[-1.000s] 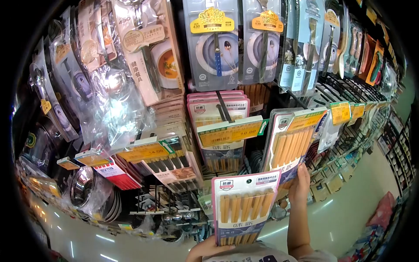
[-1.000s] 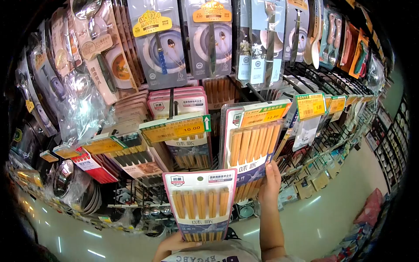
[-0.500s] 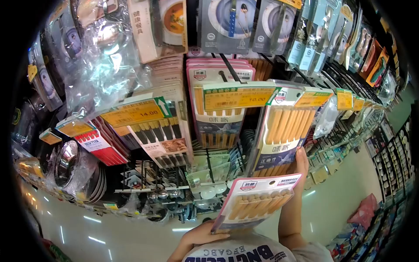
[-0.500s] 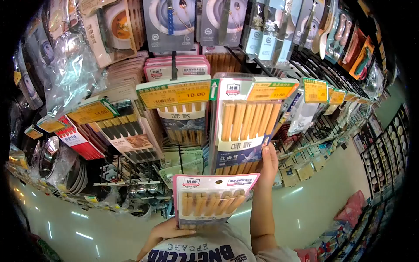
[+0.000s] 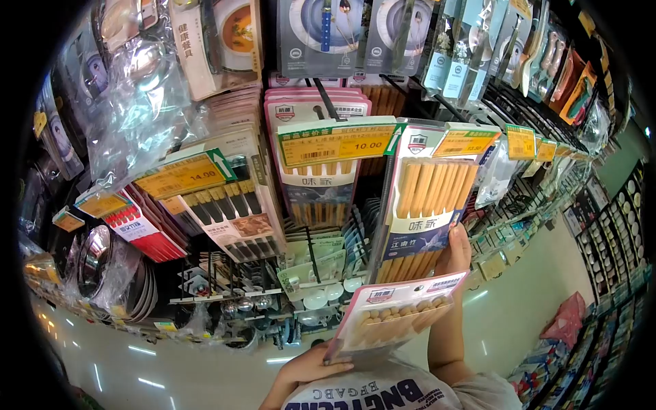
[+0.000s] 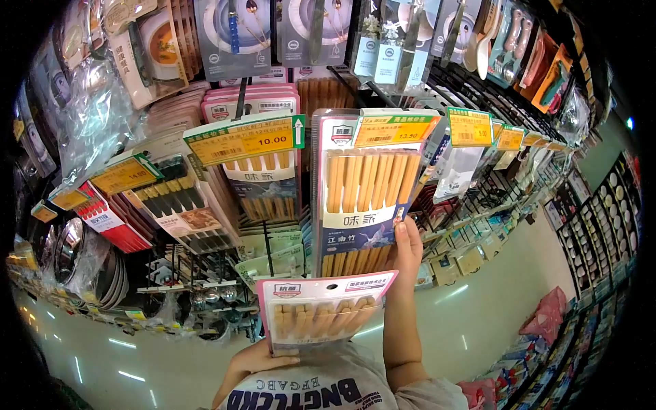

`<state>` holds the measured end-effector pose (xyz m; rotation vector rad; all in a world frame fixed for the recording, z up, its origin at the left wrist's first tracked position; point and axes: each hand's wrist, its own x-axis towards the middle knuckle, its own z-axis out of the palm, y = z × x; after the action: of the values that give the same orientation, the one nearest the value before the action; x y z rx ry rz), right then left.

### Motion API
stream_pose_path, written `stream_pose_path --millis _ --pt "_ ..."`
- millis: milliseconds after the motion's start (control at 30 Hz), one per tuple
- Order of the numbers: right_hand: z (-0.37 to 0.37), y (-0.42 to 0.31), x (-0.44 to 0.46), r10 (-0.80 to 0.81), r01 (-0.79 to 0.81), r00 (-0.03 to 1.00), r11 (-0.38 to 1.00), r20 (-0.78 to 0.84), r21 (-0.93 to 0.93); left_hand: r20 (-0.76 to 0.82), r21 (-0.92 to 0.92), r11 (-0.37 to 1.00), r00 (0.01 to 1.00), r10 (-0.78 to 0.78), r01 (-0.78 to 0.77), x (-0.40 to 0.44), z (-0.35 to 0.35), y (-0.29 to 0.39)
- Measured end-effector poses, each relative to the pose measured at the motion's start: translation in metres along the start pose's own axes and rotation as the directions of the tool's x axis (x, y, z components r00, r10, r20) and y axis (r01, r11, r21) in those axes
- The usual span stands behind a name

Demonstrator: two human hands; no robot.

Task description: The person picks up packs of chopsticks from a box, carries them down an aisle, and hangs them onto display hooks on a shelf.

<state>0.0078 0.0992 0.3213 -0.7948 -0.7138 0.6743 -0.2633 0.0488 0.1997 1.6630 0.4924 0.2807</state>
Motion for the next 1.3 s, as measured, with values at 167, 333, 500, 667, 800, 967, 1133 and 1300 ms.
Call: stream_pose_path --millis 167,333,500,667,800,967,1133,1300 --pt "-0.013 0.012 0.004 -0.009 0.014 0.997 0.998 0.079 -0.059 -0.036 -0.041 0.999 0.999 0.021 -0.022 0.003 -0.003 0.031" --pt "-0.007 0.013 0.005 -0.063 0.067 0.996 0.996 0.069 -0.063 0.021 -0.041 0.998 0.999 -0.037 0.038 0.002 -0.007 0.043" --pt "-0.004 0.007 0.008 -0.045 0.045 0.998 0.999 0.031 -0.004 -0.016 0.002 1.0 1.0 0.005 -0.005 0.0 -0.008 0.04" --pt "-0.013 0.01 0.009 0.003 -0.003 1.0 1.0 0.015 0.008 -0.029 -0.002 0.999 0.999 0.035 -0.036 -0.001 -0.011 0.038" --pt "-0.007 0.008 0.009 0.008 -0.008 1.0 0.999 0.004 0.037 -0.001 0.04 0.999 1.0 0.02 -0.02 0.0 -0.016 0.04" --pt "0.006 0.005 0.007 0.026 -0.027 1.0 0.998 0.007 0.065 0.022 0.046 0.998 0.999 0.044 -0.045 0.003 -0.019 0.038" --pt "-0.003 0.012 0.004 -0.003 0.006 0.996 1.0 0.091 -0.026 0.018 0.029 0.999 0.999 0.039 -0.04 0.004 -0.021 0.043" --pt "0.001 0.006 0.01 0.003 -0.001 0.997 0.999 0.078 -0.035 0.029 0.055 0.996 0.997 0.071 -0.072 0.005 -0.023 0.044"
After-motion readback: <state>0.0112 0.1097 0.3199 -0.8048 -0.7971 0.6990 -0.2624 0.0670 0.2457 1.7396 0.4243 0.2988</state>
